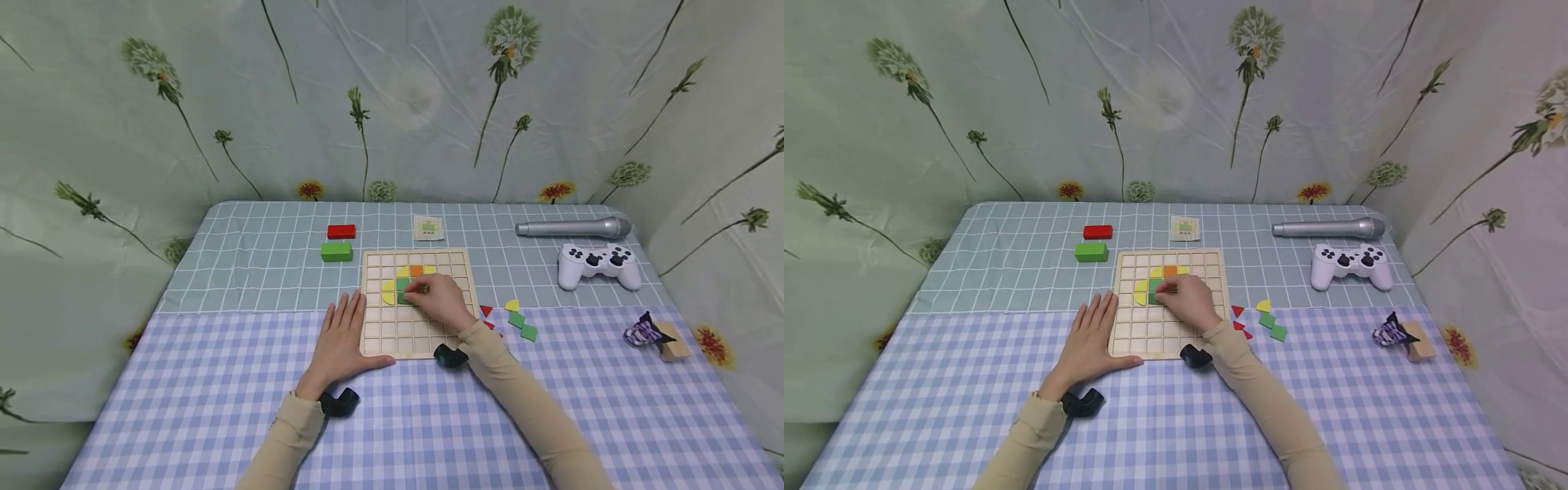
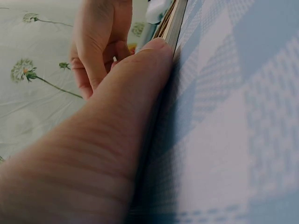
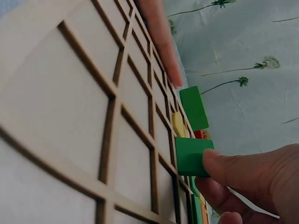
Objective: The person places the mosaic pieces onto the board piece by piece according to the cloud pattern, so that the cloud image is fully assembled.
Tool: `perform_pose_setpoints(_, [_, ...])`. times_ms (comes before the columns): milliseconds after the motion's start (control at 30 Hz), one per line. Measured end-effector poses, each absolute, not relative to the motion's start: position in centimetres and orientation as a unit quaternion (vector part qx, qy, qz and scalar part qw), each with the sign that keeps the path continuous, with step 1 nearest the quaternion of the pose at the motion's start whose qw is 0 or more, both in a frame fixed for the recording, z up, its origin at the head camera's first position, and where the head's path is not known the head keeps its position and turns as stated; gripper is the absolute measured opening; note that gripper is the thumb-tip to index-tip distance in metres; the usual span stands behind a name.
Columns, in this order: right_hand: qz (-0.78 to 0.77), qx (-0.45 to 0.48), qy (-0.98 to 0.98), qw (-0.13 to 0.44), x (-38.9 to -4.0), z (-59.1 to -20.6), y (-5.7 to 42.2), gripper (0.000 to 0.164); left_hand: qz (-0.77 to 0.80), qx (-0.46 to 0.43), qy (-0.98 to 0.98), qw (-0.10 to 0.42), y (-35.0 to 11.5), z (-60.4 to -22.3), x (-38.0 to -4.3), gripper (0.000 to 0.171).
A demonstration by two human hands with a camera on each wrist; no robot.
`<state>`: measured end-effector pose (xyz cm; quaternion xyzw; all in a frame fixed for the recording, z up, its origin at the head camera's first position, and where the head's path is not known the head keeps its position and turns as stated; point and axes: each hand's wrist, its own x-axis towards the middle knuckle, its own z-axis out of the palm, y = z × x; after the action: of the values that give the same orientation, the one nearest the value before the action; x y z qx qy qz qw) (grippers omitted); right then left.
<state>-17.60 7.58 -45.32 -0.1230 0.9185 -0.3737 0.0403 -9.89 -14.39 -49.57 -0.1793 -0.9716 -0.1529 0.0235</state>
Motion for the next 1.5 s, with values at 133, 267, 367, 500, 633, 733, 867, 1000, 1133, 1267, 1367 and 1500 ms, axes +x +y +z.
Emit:
perform_pose_setpoints(133, [-0.366, -0.124, 0.922, 0.032, -17.7, -45.5, 7.4, 0.009, -0.157, -0.184, -0.97, 0.032, -14.3, -49.6, -9.9, 0.123])
perform_pose_setpoints(267, [-0.354, -0.127, 0.926, 0.02, -17.8, -45.7, 7.4, 0.008, -0.159, -0.185, -0.969, 0.032, -14.1, -49.6, -9.9, 0.123])
perform_pose_setpoints(367, [-0.341, -0.124, 0.932, 0.016, -17.7, -45.7, 7.4, 0.007, -0.161, -0.186, -0.969, 0.032, -14.0, -49.7, -10.0, 0.123])
perform_pose_setpoints(500, [-0.328, -0.128, 0.936, 0.012, -17.5, -45.6, 7.6, 0.006, -0.163, -0.188, -0.968, 0.033, -13.8, -49.7, -10.0, 0.124])
perform_pose_setpoints(633, [-0.326, -0.14, 0.935, 0.01, -17.1, -45.3, 8.6, 0.006, -0.155, -0.187, -0.97, 0.032, -13.7, -49.8, -10.0, 0.124])
perform_pose_setpoints(733, [-0.337, -0.136, 0.931, 0.012, -16.7, -44.8, 10.0, 0.008, -0.154, -0.185, -0.97, 0.029, -13.7, -49.8, -10.0, 0.124])
perform_pose_setpoints(867, [-0.353, -0.124, 0.928, 0.002, -16.1, -44.1, 12.8, 0.011, -0.157, -0.184, -0.97, 0.018, -13.8, -49.6, -10.1, 0.124])
perform_pose_setpoints(1000, [-0.356, -0.103, 0.929, -0.019, -15.6, -43.9, 15.8, 0.013, -0.16, -0.182, -0.97, 0.013, -14.2, -49.6, -10.0, 0.124])
perform_pose_setpoints(1133, [-0.35, -0.073, 0.934, -0.026, -15.2, -44.2, 18.6, 0.016, -0.16, -0.176, -0.971, 0.015, -14.8, -49.5, -9.9, 0.124])
perform_pose_setpoints(1267, [-0.331, -0.043, 0.942, -0.032, -14.5, -44.4, 21.0, 0.019, -0.163, -0.178, -0.97, 0.018, -14.9, -49.4, -9.8, 0.124])
perform_pose_setpoints(1367, [-0.317, -0.016, 0.948, -0.029, -13.9, -44.5, 22.6, 0.023, -0.165, -0.181, -0.969, 0.019, -14.8, -49.5, -9.9, 0.124])
perform_pose_setpoints(1500, [-0.296, 0.015, 0.955, -0.006, -13.0, -44.3, 23.9, 0.032, -0.169, -0.183, -0.968, 0.02, -14.6, -49.6, -9.9, 0.125])
